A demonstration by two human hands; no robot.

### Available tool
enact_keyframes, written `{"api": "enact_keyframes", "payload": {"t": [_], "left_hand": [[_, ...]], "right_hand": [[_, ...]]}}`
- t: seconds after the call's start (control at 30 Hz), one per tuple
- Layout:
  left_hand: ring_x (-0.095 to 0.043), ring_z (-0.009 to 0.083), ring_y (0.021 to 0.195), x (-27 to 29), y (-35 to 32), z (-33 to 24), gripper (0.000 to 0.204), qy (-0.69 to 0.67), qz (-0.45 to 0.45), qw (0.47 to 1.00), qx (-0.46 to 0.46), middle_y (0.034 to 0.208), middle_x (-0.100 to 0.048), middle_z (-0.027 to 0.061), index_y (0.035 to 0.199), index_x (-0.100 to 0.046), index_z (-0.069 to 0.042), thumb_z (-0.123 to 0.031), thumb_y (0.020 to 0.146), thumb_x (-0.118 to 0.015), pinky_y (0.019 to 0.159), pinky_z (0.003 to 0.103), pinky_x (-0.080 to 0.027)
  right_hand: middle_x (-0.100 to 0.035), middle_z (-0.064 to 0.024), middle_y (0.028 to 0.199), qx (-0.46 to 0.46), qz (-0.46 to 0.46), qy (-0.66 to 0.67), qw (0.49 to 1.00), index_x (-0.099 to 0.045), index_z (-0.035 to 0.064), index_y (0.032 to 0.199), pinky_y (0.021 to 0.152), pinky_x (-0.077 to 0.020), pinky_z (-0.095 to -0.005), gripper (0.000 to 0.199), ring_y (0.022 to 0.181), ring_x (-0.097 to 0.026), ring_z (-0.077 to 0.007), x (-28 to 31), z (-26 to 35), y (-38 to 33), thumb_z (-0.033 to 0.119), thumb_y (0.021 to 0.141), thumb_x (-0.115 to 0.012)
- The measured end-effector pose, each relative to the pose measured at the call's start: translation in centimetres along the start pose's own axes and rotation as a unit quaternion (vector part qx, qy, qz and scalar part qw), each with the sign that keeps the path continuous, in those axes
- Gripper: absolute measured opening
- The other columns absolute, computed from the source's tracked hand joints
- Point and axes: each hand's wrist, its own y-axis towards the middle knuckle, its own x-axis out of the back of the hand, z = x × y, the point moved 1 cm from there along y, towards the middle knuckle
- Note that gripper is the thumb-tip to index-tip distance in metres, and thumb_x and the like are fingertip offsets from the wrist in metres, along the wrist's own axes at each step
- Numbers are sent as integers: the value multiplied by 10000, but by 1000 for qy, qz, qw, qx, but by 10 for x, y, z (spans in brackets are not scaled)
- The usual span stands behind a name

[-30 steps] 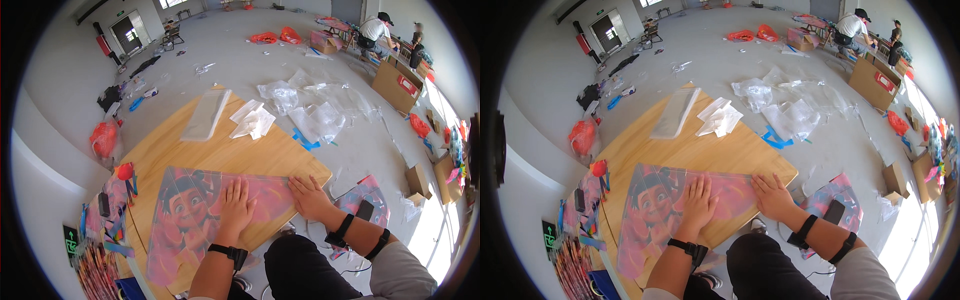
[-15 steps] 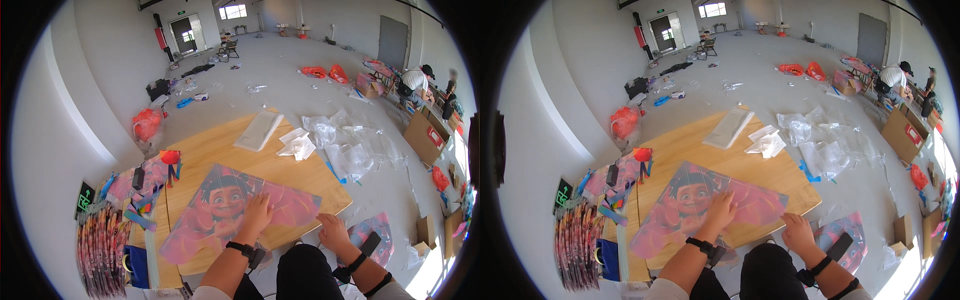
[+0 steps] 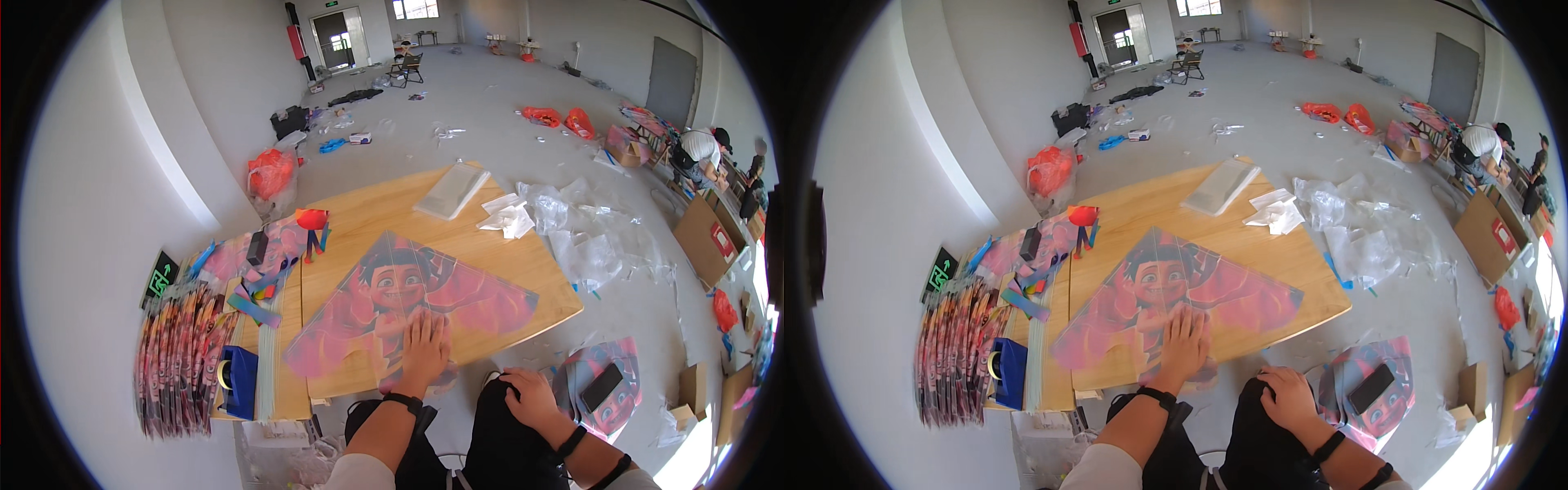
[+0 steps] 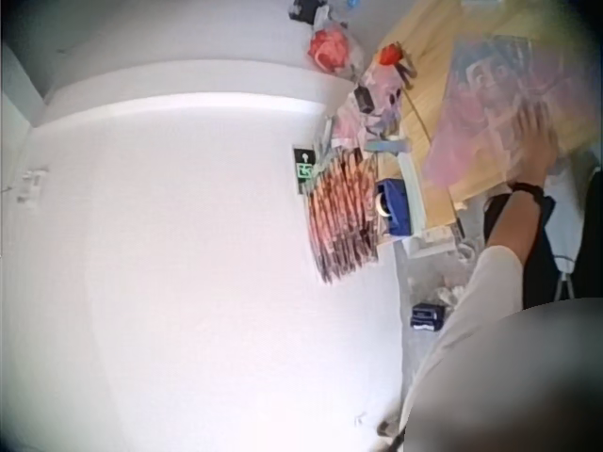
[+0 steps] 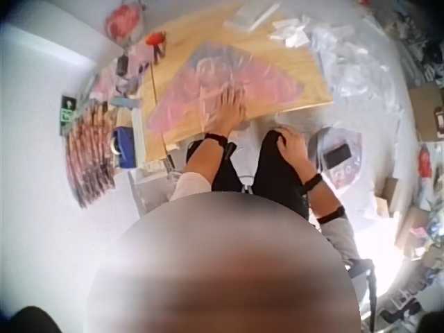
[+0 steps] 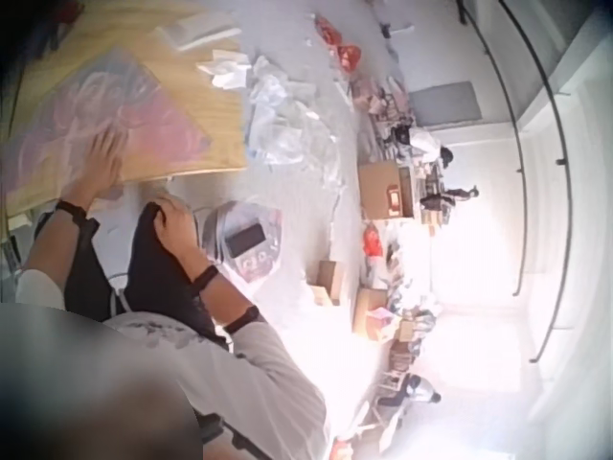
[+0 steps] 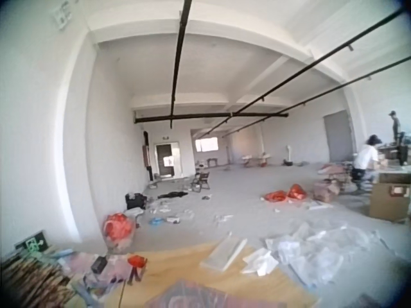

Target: The recorder is assembling a cartoon-themed kite by attaching colorful plastic tails and strips to the main frame using adhesive tape.

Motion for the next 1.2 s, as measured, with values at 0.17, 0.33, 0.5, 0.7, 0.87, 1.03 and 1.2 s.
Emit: {"api": "enact_keyframes", "payload": {"t": [0.17, 0.33, 0.5, 0.7, 0.87, 1.03, 1.2], "left_hand": [[-318, 406, 1467, -11, 8, 9, 640, 1, 6, 1000, 3, 1578, -378, 193, 1519, -437, -142, -359, 925, -532, 1200, 562, -220], [-311, 398, 1475, -17, 20, 14, 629, -3, 35, 999, 16, 1598, -359, 176, 1527, -429, -151, -383, 949, -519, 1211, 549, -205], [-275, 392, 1493, -11, 20, 21, 631, -6, 54, 998, 13, 1628, -306, 169, 1540, -411, -152, -418, 974, -501, 1225, 527, -178], [-247, 380, 1507, -9, 23, 16, 636, -7, 88, 995, 38, 1634, -292, 172, 1544, -399, -143, -414, 976, -488, 1232, 520, -154], [-229, 376, 1516, -12, 27, 17, 633, 12, 85, 995, 52, 1635, -289, 170, 1550, -387, -142, -405, 980, -463, 1233, 522, -146], [-223, 374, 1520, -18, 36, 18, 628, 8, 78, 995, 57, 1637, -286, 170, 1554, -382, -148, -394, 980, -450, 1233, 529, -143], [-233, 373, 1517, -17, 46, 23, 618, 11, 74, 995, 61, 1634, -294, 169, 1552, -385, -157, -391, 983, -444, 1232, 527, -152]], "right_hand": [[-690, -66, 1177, -33, 2, 11, 999, -697, 101, 1044, 1003, -444, -452, 230, 1140, -614, -295, -2, -4, -1, 112, 824, -633], [-693, -61, 1158, -40, 10, 0, 999, -696, 113, 1020, 1005, -433, -448, 200, 1152, -606, -283, -1, -6, 1, 130, 833, -626], [-686, -57, 1152, -74, 27, 23, 997, -691, 120, 1060, 1005, -429, -457, 230, 1154, -599, -293, 3, -13, 10, 161, 848, -612], [-676, -66, 1142, -51, 44, -1, 998, -682, 127, 1095, 1000, -426, -461, 259, 1141, -596, -302, -2, -16, 16, 212, 863, -604], [-669, -63, 1132, -73, 67, 4, 995, -681, 142, 1091, 1007, -416, -457, 251, 1147, -589, -299, -1, -13, 18, 221, 865, -604], [-667, -53, 1119, -75, 74, 10, 994, -680, 155, 1073, 1015, -409, -452, 230, 1149, -589, -290, -1, -10, 19, 222, 868, -600], [-670, -41, 1090, -58, 63, 3, 996, -695, 160, 1029, 999, -414, -452, 198, 1119, -599, -279, -4, -8, 27, 221, 868, -597]]}}
